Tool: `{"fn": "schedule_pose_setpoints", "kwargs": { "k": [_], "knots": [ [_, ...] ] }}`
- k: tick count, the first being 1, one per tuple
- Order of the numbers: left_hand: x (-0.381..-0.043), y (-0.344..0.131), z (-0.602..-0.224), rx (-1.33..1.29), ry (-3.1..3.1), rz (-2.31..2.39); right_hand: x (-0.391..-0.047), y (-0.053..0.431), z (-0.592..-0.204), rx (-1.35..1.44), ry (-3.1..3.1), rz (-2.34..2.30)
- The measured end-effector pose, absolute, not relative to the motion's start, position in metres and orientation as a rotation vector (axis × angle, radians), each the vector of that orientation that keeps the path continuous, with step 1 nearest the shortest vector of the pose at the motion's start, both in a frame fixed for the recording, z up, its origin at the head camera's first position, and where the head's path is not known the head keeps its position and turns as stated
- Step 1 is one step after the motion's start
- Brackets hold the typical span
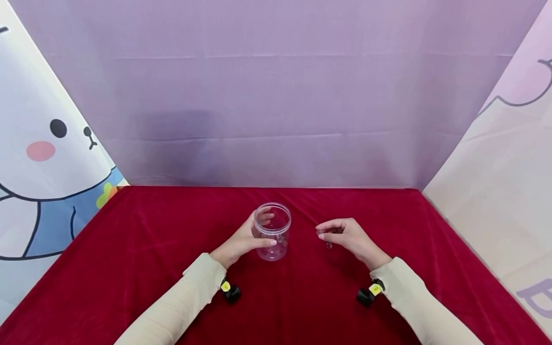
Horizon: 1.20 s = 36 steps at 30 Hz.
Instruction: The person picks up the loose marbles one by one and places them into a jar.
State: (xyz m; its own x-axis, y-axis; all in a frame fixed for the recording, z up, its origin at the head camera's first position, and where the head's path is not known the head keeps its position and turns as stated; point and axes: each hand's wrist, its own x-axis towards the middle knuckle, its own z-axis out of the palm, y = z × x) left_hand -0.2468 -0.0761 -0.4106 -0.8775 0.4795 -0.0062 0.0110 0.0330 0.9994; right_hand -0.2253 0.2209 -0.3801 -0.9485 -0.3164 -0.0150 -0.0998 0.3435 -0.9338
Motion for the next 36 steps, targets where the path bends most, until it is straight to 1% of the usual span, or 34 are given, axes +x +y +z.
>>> {"fn": "schedule_pose_setpoints", "kwargs": {
  "k": [11,19,36],
  "knots": [
    [-0.247,-0.077,-0.412,0.529,1.957,1.922,-0.227,0.212,-0.377,-0.385,2.424,-1.677],
    [-0.246,-0.077,-0.410,0.489,1.972,1.910,-0.229,0.205,-0.373,-0.374,2.432,-1.673],
    [-0.246,-0.075,-0.408,0.477,1.991,1.900,-0.232,0.188,-0.362,-0.439,2.385,-1.756]
  ]
}}
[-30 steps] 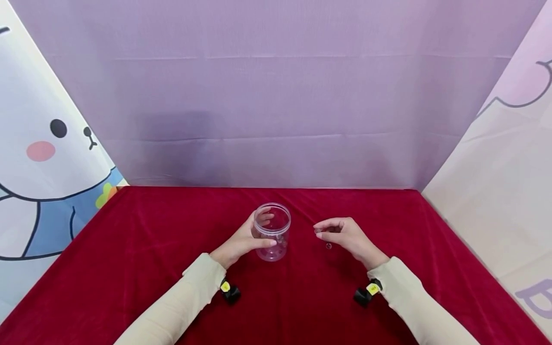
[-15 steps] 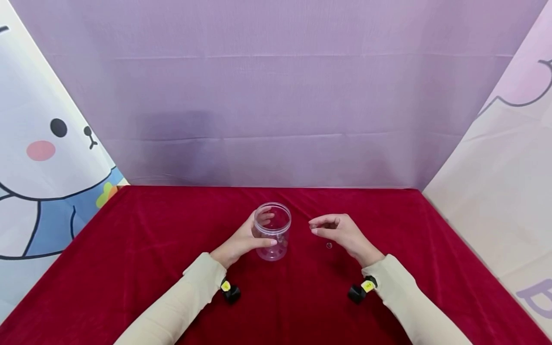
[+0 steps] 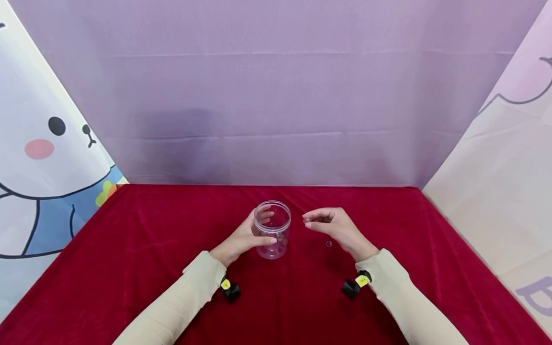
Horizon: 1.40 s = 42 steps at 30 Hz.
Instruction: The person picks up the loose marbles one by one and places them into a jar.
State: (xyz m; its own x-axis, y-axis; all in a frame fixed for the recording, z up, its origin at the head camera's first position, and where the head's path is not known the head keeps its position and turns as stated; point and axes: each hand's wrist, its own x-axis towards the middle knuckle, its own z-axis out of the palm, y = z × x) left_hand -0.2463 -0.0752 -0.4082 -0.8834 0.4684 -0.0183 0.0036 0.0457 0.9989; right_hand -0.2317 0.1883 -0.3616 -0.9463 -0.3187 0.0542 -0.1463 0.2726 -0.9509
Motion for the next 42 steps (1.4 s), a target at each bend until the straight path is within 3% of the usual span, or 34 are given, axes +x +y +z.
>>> {"fn": "schedule_pose_setpoints", "kwargs": {
  "k": [42],
  "knots": [
    [-0.250,-0.076,-0.412,0.501,1.927,1.922,-0.246,0.152,-0.347,-0.552,2.356,-1.847]
  ]
}}
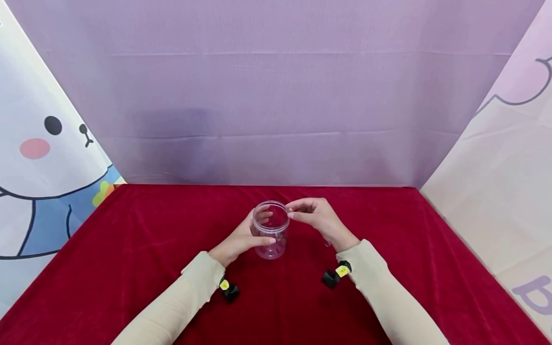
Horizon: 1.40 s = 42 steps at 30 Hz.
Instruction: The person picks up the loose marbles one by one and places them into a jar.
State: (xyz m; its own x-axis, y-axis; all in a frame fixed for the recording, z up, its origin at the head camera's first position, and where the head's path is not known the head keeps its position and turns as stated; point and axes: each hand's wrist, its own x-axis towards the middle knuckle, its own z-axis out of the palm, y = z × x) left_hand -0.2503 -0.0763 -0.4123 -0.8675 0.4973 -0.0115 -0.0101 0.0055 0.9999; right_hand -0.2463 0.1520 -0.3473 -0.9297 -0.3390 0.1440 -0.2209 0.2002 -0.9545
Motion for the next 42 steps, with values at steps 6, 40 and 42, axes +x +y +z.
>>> {"fn": "schedule_pose_setpoints", "kwargs": {
  "k": [6,40,42],
  "knots": [
    [-0.249,-0.076,-0.410,0.494,1.937,1.915,-0.248,0.146,-0.347,-0.554,2.352,-1.846],
    [-0.249,-0.076,-0.409,0.504,1.945,1.910,-0.248,0.141,-0.353,-0.555,2.333,-1.889],
    [-0.249,-0.076,-0.409,0.499,1.945,1.911,-0.248,0.141,-0.354,-0.551,2.325,-1.900]
  ]
}}
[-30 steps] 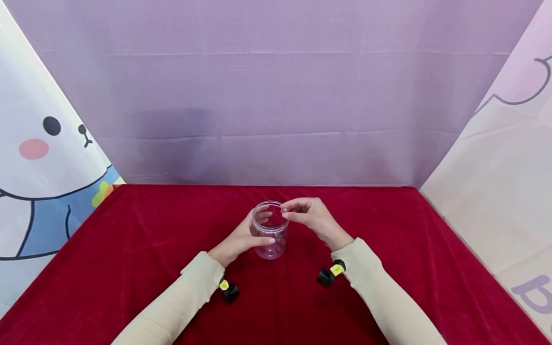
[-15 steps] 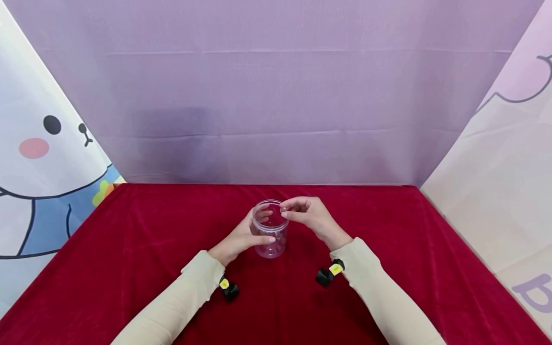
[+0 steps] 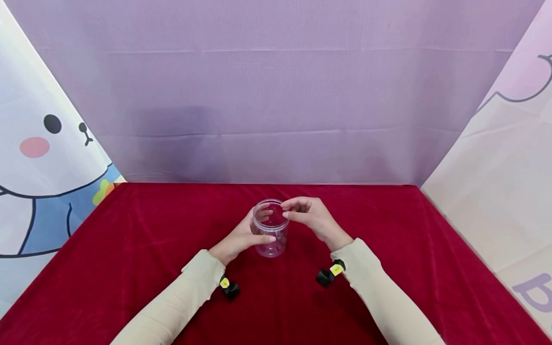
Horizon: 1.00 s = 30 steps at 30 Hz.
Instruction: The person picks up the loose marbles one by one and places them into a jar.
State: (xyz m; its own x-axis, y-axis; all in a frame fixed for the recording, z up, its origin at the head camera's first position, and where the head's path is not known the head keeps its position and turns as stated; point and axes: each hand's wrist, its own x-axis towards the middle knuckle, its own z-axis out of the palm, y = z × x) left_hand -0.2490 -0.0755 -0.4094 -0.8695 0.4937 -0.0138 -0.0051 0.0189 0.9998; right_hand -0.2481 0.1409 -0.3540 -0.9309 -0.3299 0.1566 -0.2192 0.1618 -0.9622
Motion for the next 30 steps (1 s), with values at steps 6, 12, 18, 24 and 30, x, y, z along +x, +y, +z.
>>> {"fn": "schedule_pose_setpoints", "kwargs": {
  "k": [6,12,18,24,30],
  "knots": [
    [-0.249,-0.076,-0.408,0.496,1.941,1.909,-0.247,0.141,-0.356,-0.536,2.309,-1.917],
    [-0.249,-0.076,-0.408,0.506,1.926,1.915,-0.245,0.145,-0.358,-0.594,2.277,-1.939],
    [-0.249,-0.076,-0.408,0.516,1.924,1.919,-0.241,0.151,-0.359,-0.635,2.244,-1.979],
    [-0.249,-0.077,-0.409,0.515,1.940,1.922,-0.239,0.158,-0.362,-0.609,2.267,-1.969],
    [-0.249,-0.075,-0.411,0.502,1.992,1.898,-0.234,0.167,-0.367,-0.568,2.298,-1.923]
  ]
}}
